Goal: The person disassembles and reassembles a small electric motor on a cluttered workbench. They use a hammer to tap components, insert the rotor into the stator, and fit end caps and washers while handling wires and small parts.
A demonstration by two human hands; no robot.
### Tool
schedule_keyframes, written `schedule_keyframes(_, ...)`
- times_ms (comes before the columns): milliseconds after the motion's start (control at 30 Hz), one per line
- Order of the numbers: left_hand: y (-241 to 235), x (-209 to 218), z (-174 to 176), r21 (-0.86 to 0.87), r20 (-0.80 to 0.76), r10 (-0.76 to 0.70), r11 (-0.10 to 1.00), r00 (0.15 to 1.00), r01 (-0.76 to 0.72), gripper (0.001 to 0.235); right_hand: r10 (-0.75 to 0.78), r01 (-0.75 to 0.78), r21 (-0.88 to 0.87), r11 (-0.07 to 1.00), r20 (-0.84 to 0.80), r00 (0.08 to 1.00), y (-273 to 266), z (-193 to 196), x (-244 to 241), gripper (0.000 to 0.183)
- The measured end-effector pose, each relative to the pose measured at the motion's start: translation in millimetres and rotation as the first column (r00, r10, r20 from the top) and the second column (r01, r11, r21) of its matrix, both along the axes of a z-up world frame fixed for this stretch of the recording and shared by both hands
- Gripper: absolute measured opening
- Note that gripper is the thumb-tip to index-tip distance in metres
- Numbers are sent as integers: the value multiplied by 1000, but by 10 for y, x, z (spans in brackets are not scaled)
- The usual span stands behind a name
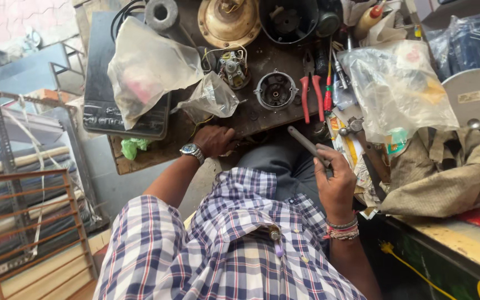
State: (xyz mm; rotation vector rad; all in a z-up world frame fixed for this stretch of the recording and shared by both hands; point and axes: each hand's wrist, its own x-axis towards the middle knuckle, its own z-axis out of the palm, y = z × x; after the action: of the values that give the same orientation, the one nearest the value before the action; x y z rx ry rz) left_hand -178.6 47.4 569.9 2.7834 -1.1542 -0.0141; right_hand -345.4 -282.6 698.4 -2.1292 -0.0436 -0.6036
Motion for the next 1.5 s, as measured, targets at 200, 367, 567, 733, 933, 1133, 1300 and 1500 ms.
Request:
schedule_keyframes(200, 55, -46, -155, -28, 1, -33, 999, 999, 33, 32, 6, -12, 128, 992, 47, 999, 23, 212, 147, 23)
schedule_keyframes(367, 81, -5, -187, -120, 78, -72, 989, 994, 81, 29, 26, -30, 24, 999, 132, 991, 39, 547, 359, 24)
schedule_keyframes(567, 95, 72, -184, -131, 48, -69, 989, 996, 75, 27, 7, -4, -35, 999, 86, 996, 179, 778, 744, 25)
schedule_keyframes(733, 108, 93, -230, -181, 43, -99, 978, 994, 105, 28, 30, -21, -110, 994, 81, 996, 296, 794, 1047, 26)
schedule_keyframes(933, 157, 136, -179, -233, 1, -142, 963, 990, 138, 37, 34, -3, -227, 974, 133, 990, 489, 817, 1434, 28)
schedule_keyframes(1133, 131, 165, -115, -234, 10, -141, 962, 990, 140, 39, 74, -31, -274, 961, 149, 986, 609, 890, 1668, 30)
schedule_keyframes(1300, 129, 122, -130, -253, 44, -127, 958, 991, 134, 28, 99, -14, -331, 944, 243, 965, 591, 943, 1589, 32)
schedule_keyframes(1500, 93, 101, -129, -241, 77, -134, 959, 988, 149, 30, 144, -66, -300, 952, 245, 959, 473, 1036, 1463, 35)
